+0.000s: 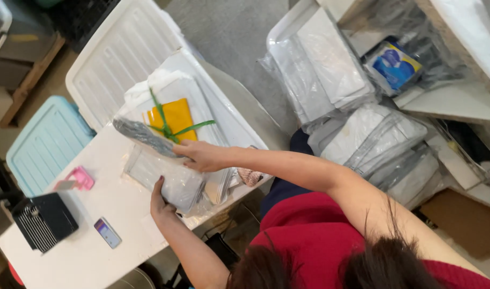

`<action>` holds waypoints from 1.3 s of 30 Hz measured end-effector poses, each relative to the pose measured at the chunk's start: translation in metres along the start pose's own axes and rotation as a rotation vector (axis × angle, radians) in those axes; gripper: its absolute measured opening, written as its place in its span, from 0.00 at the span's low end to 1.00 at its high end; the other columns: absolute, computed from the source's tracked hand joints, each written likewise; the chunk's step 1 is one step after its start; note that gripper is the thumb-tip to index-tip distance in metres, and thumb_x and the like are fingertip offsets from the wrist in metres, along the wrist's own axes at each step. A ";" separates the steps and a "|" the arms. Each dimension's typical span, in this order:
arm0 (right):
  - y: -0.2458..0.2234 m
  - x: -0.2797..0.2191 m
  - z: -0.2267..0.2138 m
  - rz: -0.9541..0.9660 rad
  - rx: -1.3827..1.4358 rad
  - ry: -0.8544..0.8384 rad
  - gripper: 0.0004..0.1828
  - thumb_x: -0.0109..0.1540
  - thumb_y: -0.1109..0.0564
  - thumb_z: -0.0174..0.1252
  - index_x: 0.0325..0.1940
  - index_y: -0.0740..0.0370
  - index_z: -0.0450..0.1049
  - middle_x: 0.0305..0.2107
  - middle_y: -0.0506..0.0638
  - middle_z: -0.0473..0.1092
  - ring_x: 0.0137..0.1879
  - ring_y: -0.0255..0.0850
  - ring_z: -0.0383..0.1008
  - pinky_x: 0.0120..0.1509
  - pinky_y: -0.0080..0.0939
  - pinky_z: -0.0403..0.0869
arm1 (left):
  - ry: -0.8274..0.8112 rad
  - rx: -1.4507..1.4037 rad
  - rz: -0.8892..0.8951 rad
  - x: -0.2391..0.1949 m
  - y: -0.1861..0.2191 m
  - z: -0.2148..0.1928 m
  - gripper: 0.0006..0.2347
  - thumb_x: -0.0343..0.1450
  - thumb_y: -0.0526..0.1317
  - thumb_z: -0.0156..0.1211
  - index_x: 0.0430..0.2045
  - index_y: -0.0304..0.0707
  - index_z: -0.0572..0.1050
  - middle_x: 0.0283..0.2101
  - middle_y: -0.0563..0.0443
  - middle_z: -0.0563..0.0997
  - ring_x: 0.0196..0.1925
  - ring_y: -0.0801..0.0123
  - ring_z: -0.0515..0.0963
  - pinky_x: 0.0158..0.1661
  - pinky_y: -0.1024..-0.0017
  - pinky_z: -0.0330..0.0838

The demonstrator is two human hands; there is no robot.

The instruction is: The person uses scissors to cut plastic packaging, organizes and stacks several packages, and secures one stack with green ribbon and another with a clear plastic band.

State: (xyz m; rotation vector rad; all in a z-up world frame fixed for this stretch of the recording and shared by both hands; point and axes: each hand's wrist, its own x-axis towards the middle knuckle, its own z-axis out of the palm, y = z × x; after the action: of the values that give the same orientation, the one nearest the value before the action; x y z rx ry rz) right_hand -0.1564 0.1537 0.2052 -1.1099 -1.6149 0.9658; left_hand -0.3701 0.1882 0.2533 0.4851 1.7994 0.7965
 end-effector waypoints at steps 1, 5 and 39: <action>-0.005 -0.004 -0.003 -0.012 0.033 -0.017 0.37 0.64 0.58 0.54 0.77 0.53 0.50 0.48 0.70 0.64 0.54 0.79 0.68 0.55 0.71 0.71 | -0.038 0.028 -0.043 0.004 -0.003 -0.007 0.26 0.60 0.44 0.81 0.49 0.32 0.77 0.48 0.32 0.81 0.46 0.47 0.85 0.41 0.53 0.81; -0.026 -0.041 -0.032 0.011 0.073 0.025 0.29 0.66 0.54 0.51 0.72 0.50 0.55 0.48 0.66 0.64 0.54 0.77 0.67 0.54 0.70 0.71 | -0.089 0.018 0.094 0.028 -0.012 -0.024 0.20 0.60 0.36 0.80 0.41 0.30 0.77 0.36 0.34 0.82 0.30 0.49 0.86 0.30 0.54 0.82; -0.076 -0.465 -0.387 1.368 -1.159 0.888 0.21 0.68 0.58 0.61 0.64 0.69 0.73 0.57 0.65 0.67 0.60 0.58 0.61 0.54 0.57 0.73 | -0.952 -0.255 0.095 -0.329 -0.122 0.591 0.25 0.67 0.27 0.56 0.61 0.35 0.60 0.59 0.39 0.72 0.57 0.59 0.75 0.59 0.64 0.69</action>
State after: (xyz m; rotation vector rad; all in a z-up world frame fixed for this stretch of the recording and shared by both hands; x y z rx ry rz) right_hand 0.2763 -0.2729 0.2630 -3.0252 -0.3483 -0.0350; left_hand 0.3048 0.0568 0.2553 0.6407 0.7912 0.6754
